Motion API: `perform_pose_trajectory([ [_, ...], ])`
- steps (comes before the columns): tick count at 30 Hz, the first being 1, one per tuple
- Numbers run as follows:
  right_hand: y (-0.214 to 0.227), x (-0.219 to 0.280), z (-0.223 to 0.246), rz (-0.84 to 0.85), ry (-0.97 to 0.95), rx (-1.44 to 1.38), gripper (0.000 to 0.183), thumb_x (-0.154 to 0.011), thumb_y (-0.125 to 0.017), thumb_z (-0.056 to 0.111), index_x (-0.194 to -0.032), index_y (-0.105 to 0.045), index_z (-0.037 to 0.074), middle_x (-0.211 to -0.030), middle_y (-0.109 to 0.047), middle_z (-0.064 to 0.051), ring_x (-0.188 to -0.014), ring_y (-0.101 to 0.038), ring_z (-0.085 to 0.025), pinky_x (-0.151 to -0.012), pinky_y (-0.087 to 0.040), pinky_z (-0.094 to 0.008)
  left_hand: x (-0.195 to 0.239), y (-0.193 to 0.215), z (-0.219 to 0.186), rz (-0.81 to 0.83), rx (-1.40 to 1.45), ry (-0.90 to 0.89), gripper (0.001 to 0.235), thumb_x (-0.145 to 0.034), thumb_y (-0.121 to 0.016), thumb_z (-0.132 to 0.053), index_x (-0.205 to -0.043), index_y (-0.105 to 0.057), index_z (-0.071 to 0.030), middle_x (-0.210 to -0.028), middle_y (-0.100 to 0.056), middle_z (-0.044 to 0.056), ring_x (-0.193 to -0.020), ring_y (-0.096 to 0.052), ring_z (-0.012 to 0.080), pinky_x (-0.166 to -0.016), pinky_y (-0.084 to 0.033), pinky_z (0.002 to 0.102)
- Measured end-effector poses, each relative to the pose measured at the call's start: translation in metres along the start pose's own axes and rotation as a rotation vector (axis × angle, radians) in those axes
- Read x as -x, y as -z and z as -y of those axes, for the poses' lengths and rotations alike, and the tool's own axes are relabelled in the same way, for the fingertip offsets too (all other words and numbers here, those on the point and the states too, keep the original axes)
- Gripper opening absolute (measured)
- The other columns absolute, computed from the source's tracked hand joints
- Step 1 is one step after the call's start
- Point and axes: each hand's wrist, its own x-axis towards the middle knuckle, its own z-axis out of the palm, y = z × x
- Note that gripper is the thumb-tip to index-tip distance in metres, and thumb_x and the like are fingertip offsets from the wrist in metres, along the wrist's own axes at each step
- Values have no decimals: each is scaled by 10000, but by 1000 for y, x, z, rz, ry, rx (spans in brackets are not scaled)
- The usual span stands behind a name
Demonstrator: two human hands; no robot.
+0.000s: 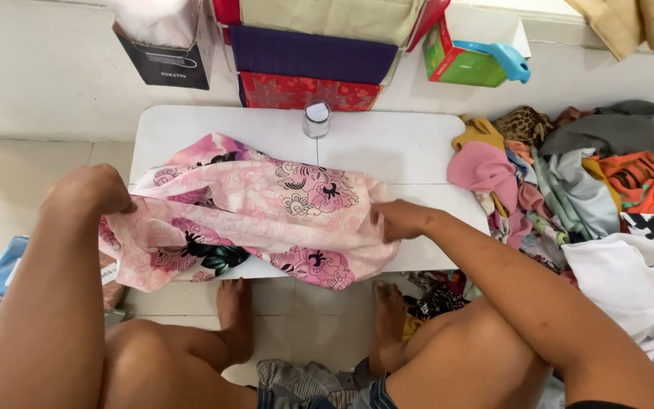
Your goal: The person uses a lint roller to clean a folded piece of fabric, then places it into a clear plastic bag and seals it. They then pick up a larger floral-patterned cloth, unfold it, and fold it neatly on the table.
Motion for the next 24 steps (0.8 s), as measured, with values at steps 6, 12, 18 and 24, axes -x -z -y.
perform_pose_trajectory([
  [6,25,0,-4,-220,14,-272,367,-973,-567,359,-1249,-442,152,-956,-753,-119,-778,-698,-228,-672,-477,-362,8,0,-8,56,-82,-26,455,-906,-801,-299,-1295,-728,-73,-1326,-729,130,-1150,-720,367,-900,-587,505],
  [12,7,-20,20,-437,168,271,653,-833,-804,302,-1416,-514,252,-1267,-572,-100,-1054,-640,-309,-698,-559,-470,11,2,-19,54,-53,-54,455,-917,-763,-279,-1321,-696,-81,-1358,-702,145,-1165,-718,385,-916,-589,519],
  [18,26,-39,1,-516,258,181,203,-964,-564,194,-1071,-735,215,-1220,-598,8,-1155,-562,-215,-783,-544,-433,13,8,-31,-5,-69,-67,439,-925,-749,-299,-1299,-736,-70,-1339,-714,148,-1142,-734,391,-926,-578,533],
  [24,0,-68,-14,-610,402,593,417,-825,-659,109,-1183,-745,305,-1158,-590,-80,-1073,-536,-300,-827,-463,-468,16,4,-23,9,-46,-76,452,-944,-740,-244,-1335,-699,-21,-1420,-660,178,-1194,-708,408,-946,-589,536],
])
